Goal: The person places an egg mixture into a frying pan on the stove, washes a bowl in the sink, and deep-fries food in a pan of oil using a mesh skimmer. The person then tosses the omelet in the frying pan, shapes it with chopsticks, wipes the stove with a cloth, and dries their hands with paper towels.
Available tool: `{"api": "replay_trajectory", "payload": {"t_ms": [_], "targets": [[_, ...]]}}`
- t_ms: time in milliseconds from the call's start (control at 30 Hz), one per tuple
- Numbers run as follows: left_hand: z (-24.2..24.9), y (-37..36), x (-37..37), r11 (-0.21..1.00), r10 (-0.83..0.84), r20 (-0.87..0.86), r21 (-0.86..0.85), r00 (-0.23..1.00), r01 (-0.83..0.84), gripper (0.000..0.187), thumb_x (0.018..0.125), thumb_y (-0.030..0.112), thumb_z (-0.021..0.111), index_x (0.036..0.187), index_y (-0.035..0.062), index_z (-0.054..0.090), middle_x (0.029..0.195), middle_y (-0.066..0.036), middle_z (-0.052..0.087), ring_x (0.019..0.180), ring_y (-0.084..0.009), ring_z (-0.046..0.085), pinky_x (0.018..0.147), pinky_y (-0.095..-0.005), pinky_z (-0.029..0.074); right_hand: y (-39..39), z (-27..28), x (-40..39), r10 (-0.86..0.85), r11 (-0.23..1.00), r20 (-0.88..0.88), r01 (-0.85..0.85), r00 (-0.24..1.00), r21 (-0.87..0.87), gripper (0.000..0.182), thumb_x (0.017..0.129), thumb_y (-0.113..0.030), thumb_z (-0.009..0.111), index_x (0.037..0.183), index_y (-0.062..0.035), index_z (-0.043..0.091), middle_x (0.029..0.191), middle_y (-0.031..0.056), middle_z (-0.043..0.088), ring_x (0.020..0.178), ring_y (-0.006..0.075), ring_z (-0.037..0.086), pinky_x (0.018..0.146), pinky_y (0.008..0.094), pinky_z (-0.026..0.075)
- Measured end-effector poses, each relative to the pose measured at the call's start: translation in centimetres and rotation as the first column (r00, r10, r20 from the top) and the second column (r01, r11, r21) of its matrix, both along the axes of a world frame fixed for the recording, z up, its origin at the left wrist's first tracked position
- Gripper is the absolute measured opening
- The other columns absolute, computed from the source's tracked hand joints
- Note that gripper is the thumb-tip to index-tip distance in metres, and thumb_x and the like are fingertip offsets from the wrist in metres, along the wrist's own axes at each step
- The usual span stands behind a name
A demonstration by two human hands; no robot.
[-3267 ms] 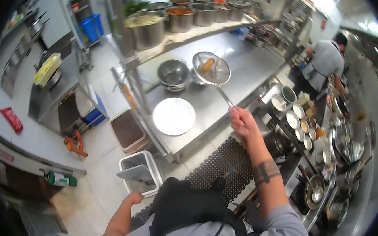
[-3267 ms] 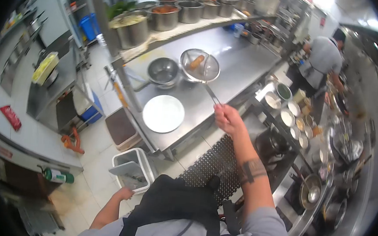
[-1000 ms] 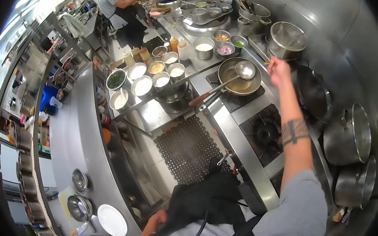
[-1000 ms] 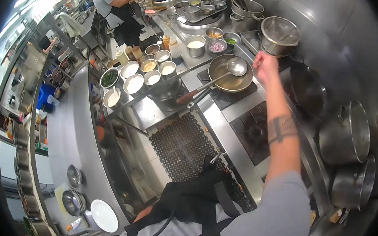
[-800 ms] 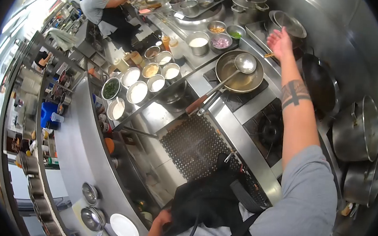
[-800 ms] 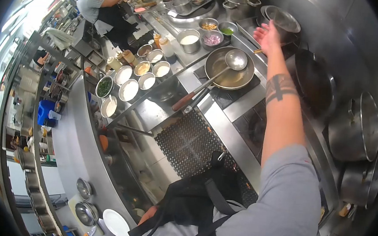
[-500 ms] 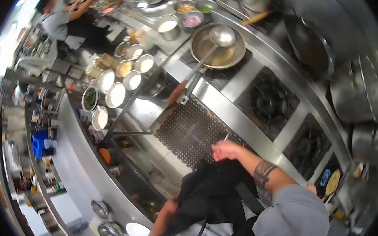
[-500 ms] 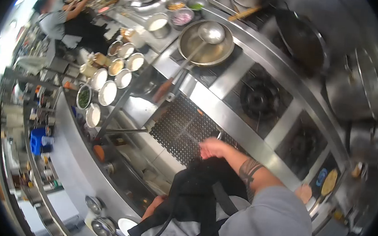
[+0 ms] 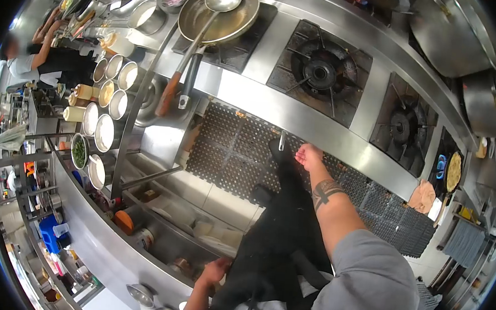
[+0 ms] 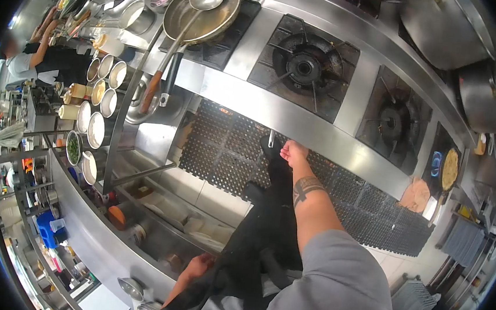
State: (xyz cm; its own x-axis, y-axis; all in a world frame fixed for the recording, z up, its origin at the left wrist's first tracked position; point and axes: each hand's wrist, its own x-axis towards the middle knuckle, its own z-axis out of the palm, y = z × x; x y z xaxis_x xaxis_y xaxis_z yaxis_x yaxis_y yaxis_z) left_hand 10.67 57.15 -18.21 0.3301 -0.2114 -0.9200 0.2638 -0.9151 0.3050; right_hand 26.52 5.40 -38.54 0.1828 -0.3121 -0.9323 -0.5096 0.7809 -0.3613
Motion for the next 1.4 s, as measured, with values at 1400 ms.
{"api": "replay_trajectory", "payload": {"t_ms": [1400], "targets": [[1.9,-2.1,1.6,0.993,0.038,-0.045,0.111,0.998,-0.033,0.036,0.093,0.031,0.058,0.115,0.0034,0.067,0.109,-0.021,0.069,0.106,-0.0347,0.066,0.091,-0.0409,0.05,-1.4,3.7,-5.2,0.007,0.978,0.483,-0.107,0.875,0.179,0.033,0.089,-0.022,0.068,0.115,-0.0065,0.053,0.104,0.0158,0.061,0.093,0.0325,0.066,0.08,0.0496,0.058]]}}
